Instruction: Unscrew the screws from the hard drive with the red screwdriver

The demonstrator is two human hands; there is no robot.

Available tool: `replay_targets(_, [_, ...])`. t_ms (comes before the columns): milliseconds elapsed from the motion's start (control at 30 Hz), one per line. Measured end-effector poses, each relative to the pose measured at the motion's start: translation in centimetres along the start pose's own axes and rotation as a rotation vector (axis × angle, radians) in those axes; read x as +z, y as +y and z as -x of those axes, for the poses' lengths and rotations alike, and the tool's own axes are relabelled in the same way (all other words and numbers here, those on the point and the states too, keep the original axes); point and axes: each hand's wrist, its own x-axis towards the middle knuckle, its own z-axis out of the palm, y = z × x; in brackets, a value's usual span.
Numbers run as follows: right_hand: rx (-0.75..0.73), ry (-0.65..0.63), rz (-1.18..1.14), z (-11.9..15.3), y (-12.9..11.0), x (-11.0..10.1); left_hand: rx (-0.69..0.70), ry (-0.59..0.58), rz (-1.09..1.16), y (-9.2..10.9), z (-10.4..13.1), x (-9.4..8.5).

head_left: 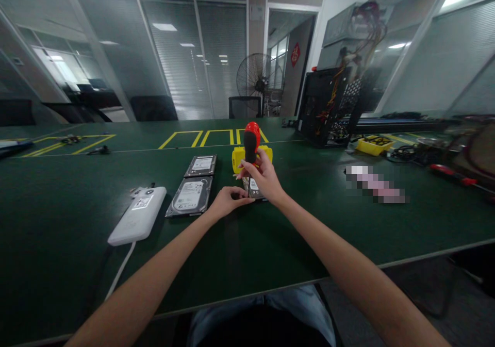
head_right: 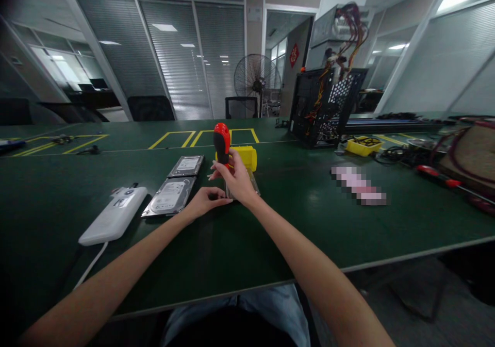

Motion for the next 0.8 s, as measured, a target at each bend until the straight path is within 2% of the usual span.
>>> replay_targets(533, [-0.017,-0.031,-0.002,0.19,-0.03,0.17,0.006,0.007,-0.01,-0.4,-0.12,-0.04])
replay_targets(800, [-0.014,-0.047,0.05,0.39,-0.61,0.32,0.03,-0.027,-0.018,0.1,0.18,-0.29])
